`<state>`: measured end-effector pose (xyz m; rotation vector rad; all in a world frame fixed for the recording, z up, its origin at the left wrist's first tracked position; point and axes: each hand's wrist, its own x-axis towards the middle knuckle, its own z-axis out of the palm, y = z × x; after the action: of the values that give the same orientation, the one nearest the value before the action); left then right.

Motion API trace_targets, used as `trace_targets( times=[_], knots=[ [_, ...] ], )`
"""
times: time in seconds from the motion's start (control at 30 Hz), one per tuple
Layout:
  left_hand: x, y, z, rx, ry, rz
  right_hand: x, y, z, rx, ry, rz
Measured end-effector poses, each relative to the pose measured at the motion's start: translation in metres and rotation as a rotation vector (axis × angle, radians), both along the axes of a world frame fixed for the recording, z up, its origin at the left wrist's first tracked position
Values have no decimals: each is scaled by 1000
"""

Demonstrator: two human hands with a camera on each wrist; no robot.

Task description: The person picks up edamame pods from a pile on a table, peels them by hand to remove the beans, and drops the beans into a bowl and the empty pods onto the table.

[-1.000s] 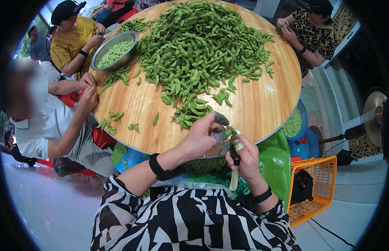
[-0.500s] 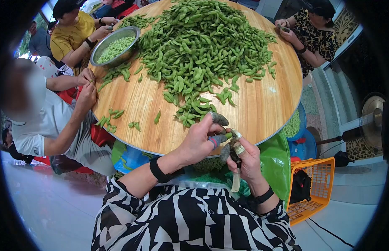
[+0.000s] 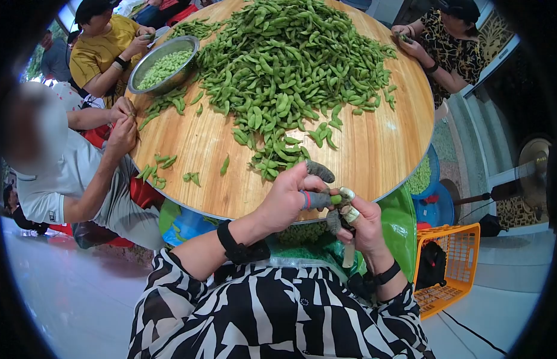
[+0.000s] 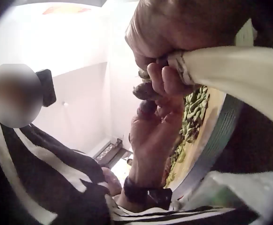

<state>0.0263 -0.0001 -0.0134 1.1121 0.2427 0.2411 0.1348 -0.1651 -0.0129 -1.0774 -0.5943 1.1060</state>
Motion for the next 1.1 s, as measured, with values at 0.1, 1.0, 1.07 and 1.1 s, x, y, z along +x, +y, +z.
trace_targets(
  times=[0.1, 1.0, 1.07, 1.1],
  knots=[
    [2, -3, 6, -302, 35, -17, 1, -2, -2, 78, 142, -1],
    [-113, 67, 81, 1916, 562, -33, 15, -32, -25, -190, -569, -73],
    [-84, 76, 75, 1749, 415, -7, 13, -24, -19, -234, -560, -15],
    [-66, 77, 68, 1574, 268, 14, 10, -17, -16, -186, -638, -28]
  ],
)
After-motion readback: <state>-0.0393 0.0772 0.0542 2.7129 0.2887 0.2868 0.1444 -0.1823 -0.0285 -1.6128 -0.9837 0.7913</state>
